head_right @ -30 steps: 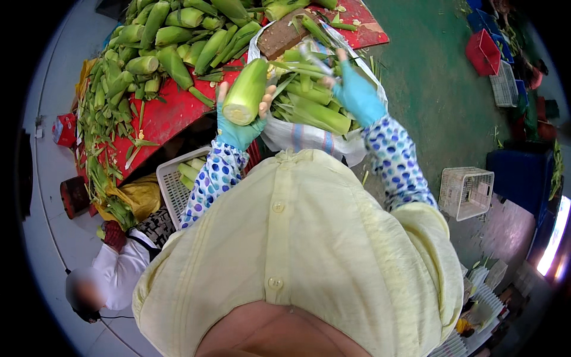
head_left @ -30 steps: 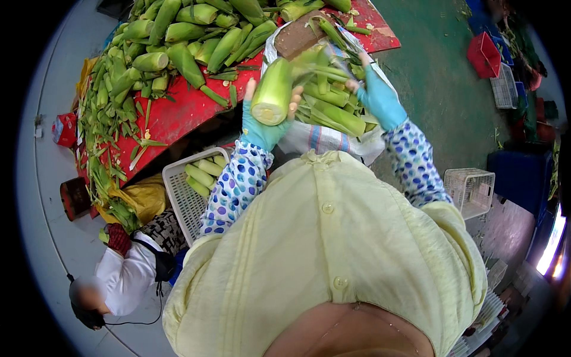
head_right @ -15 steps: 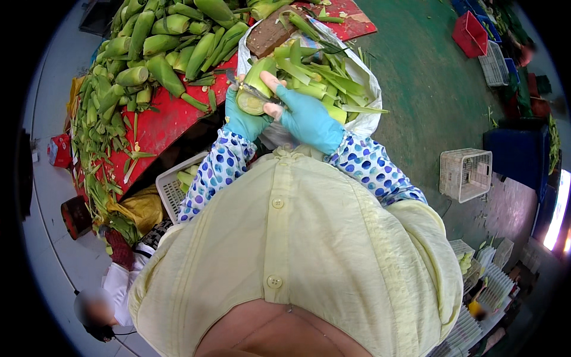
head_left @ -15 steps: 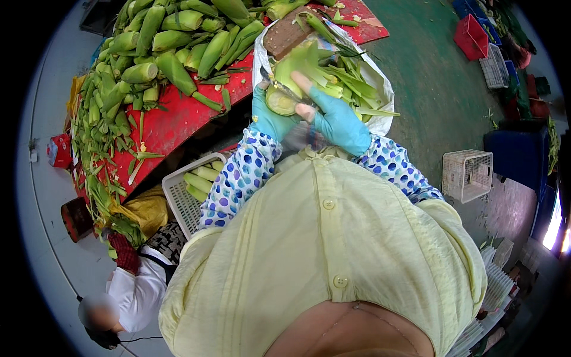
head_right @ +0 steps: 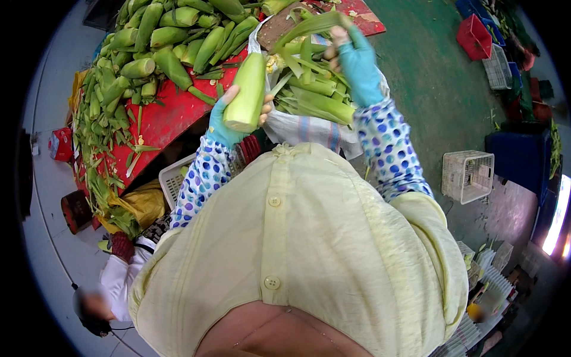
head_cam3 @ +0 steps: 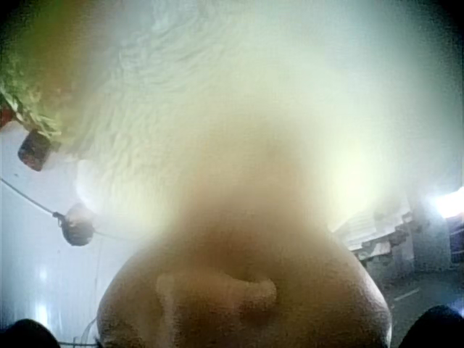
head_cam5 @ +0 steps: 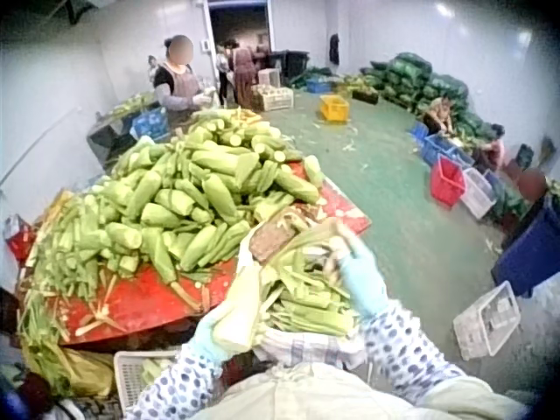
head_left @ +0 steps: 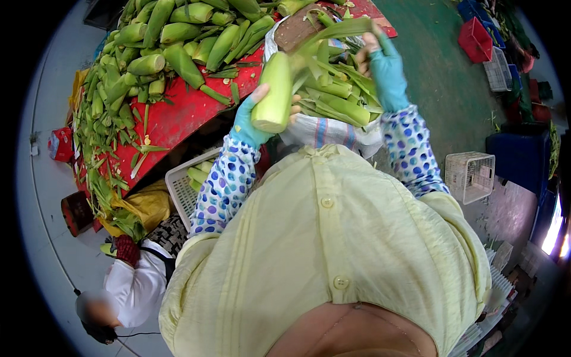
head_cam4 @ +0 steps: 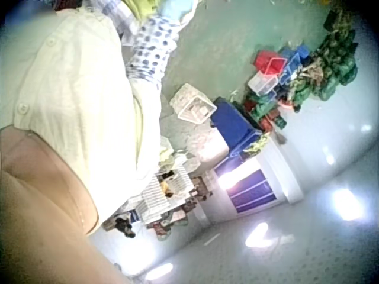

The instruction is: The person carries a crate of green vegetables and empties them onto a table. They then repeatedly pick up vegetables, peel off the outer layers by hand, and place the peeled items into a white basket while discarding the husks.

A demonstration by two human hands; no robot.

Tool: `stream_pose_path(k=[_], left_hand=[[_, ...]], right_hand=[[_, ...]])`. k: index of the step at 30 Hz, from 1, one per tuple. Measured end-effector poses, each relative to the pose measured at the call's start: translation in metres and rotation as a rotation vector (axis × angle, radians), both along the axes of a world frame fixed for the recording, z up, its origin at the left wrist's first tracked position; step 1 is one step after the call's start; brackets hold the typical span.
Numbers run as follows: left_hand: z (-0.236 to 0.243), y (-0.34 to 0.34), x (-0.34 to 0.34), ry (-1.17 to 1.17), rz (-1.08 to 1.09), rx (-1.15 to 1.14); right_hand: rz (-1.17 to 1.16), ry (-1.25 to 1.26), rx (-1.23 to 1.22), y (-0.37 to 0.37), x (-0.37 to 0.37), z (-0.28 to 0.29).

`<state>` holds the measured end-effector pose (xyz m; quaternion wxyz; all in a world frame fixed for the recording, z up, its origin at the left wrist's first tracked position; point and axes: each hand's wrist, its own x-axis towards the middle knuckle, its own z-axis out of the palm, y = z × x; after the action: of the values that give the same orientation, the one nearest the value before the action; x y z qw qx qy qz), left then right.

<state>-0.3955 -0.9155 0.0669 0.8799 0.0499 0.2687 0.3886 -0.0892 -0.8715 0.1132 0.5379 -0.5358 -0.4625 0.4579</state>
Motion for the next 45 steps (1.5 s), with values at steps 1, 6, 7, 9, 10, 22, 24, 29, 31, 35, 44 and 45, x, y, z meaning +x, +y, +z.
stream_pose_path(k=[1, 6, 7, 9, 10, 22, 24, 29, 31, 35, 44, 45], left_hand=[[-0.005, -0.004, -0.007, -0.072, 0.033, -0.009], [-0.012, -0.003, 0.009, -0.191, 0.211, -0.148], [-0.013, -0.003, 0.019, -0.166, 0.244, -0.163], [-0.015, -0.004, 0.033, -0.046, 0.267, -0.028], [-0.016, -0.001, 0.037, 0.012, 0.275, 0.049], [-0.04, -0.003, 0.047, 0.009, 0.177, 0.283], [-0.045, -0.003, 0.043, -0.001, 0.102, 0.356], [-0.027, -0.003, 0.052, -0.214, 0.089, 0.155], [-0.034, -0.004, 0.058, -0.175, 0.124, 0.097], [-0.045, -0.006, 0.068, -0.101, 0.22, -0.049], [-0.064, -0.017, 0.016, 0.448, 0.357, 0.342], [-0.057, -0.016, 0.014, 0.456, 0.369, 0.323]], right_hand=[[0.014, -0.101, -0.047, 0.014, 0.024, -0.014], [0.196, -0.747, -0.044, -0.013, 0.016, -0.031], [0.315, -0.4, -0.221, -0.026, 0.0, -0.03], [0.561, 0.035, -0.373, -0.055, -0.036, 0.009], [0.661, 0.082, -0.446, -0.064, -0.042, 0.029], [0.73, 0.442, -0.429, -0.073, 0.001, -0.06], [0.685, 0.417, -0.438, -0.078, 0.003, -0.044], [0.485, 0.198, -0.258, -0.083, -0.008, 0.004], [0.465, 0.194, -0.176, -0.081, -0.004, 0.012], [0.366, 0.12, -0.169, -0.073, 0.015, 0.028], [0.115, -0.723, 0.017, -0.022, 0.071, -0.074], [0.179, -0.612, -0.142, -0.03, 0.047, -0.047]])
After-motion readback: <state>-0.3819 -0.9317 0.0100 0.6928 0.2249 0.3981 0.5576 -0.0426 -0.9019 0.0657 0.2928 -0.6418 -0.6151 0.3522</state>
